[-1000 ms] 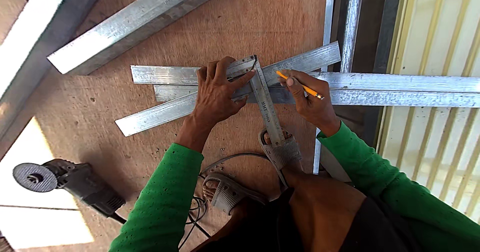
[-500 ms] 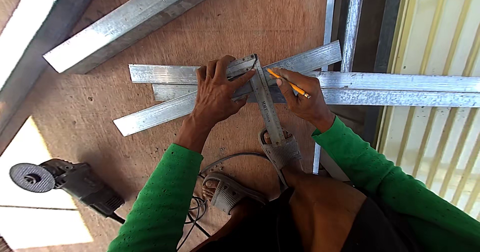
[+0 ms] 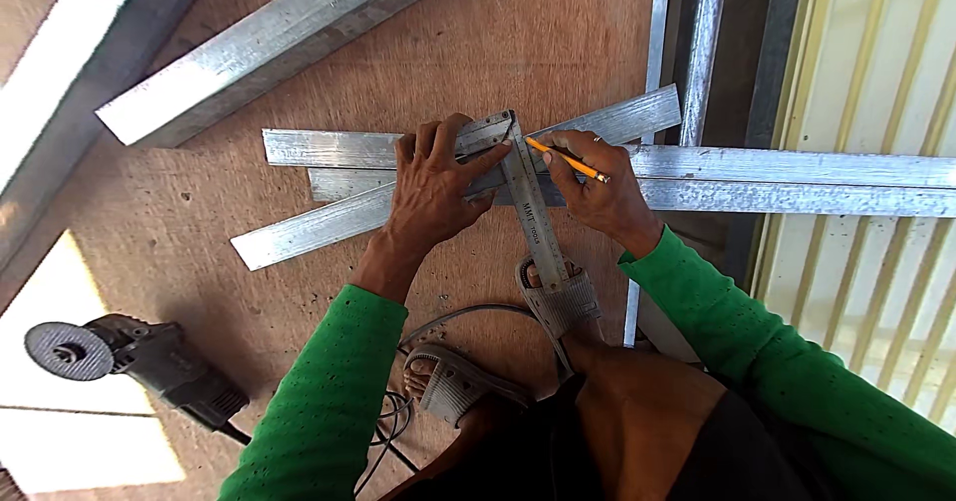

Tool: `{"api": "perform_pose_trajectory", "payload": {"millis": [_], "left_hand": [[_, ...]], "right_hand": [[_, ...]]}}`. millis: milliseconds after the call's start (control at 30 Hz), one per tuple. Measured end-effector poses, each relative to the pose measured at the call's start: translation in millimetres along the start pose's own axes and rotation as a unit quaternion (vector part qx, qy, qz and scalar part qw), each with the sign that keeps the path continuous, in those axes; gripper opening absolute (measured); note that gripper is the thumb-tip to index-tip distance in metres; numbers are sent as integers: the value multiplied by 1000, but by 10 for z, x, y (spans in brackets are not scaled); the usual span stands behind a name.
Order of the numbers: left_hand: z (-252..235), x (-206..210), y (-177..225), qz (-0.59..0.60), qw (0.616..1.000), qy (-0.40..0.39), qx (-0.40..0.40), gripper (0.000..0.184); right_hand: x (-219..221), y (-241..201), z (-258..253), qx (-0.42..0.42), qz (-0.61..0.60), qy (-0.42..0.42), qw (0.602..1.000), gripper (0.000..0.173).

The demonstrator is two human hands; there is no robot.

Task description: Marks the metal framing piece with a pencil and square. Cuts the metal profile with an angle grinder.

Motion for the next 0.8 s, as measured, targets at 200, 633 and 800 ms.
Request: {"api": "perform_pose_trajectory", "payload": {"millis": [200,633,800], "left_hand": [[-4,-1,6,-1,1000,-5,-2,56],[1,13,4,-5,1000,-7,-3,56],[-7,0,25,-3,1000,-2,-3,54]], "right_hand": [[-14,-2,-17,21,-39,-18,999,25],[-58,-23,-49,9,-23,-22,999,22],[-87,-32,-52,-1,-8,-32,999,22]]}}
Point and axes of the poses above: each hand's wrist, its own z-axis away from the middle knuckle, its own x-axis out of the palm, y = z × x, the point moved 1 cm from there along -z, towards the middle knuckle, and after that the axes turned 15 degrees about x, right-handed, at the moved point
